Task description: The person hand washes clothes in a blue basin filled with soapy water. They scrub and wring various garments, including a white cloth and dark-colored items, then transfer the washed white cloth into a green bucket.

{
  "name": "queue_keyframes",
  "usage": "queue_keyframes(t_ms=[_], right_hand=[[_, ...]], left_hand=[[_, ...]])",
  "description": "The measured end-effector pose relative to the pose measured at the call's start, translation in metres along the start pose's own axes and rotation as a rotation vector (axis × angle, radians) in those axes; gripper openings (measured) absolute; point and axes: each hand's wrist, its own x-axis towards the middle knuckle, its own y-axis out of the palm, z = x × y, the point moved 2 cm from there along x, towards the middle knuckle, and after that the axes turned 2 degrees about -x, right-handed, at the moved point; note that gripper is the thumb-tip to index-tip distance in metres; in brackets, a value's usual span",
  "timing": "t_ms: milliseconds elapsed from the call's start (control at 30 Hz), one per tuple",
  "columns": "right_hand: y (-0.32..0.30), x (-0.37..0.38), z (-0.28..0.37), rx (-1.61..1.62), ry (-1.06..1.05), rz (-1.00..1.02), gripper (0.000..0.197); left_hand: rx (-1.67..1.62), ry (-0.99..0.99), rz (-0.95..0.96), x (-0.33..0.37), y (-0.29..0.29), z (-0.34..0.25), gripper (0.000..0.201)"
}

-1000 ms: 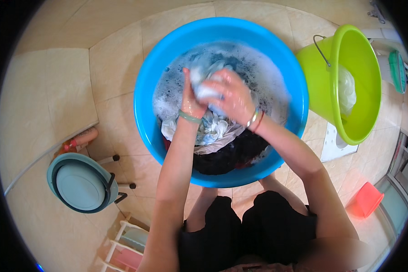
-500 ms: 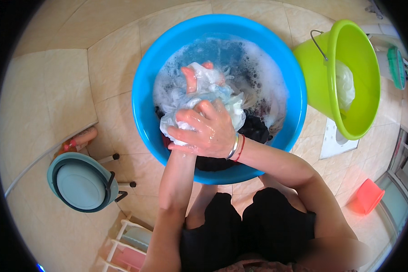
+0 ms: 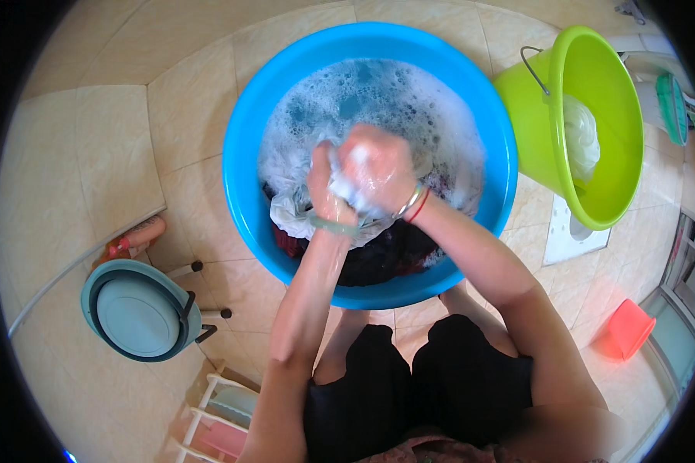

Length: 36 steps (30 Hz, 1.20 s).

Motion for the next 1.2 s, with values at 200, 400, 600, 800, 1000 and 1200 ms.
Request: queue_keyframes(t_ms=[200, 400, 600, 800, 1000, 1200], right_hand=[[-0.024, -0.025, -0.076, 0.131, 0.835, 0.041, 0.022], [-0.081, -0.020, -0.056, 0.541, 0.949, 0.038, 0.026], [-0.100, -0.005, -0.040, 0.600, 0.783, -0.308, 0.018], [-0.117, 0.001, -0.029, 0.659, 0.658, -0.422, 0.020], [-0.113, -0.004, -0.004, 0.854, 0.504, -0.361, 0.019], [-0.107, -0.046, -0.046, 0.096, 0.674, 0.299, 0.026]], left_hand=[[0.020, -0.046, -0.034, -0.012, 0.020, -0.010, 0.035], [0.398, 0.019, 0.249, -0.016, 0.020, -0.066, 0.062], [0.867, 0.538, 0.234, -0.012, 0.023, -0.093, 0.070], [1.165, 0.750, 0.099, -0.013, 0.036, -0.113, 0.052], [1.252, 1.050, 0.168, -0.012, 0.012, -0.118, 0.032], [1.826, 0.809, 0.501, -0.059, -0.013, -0.104, 0.030]])
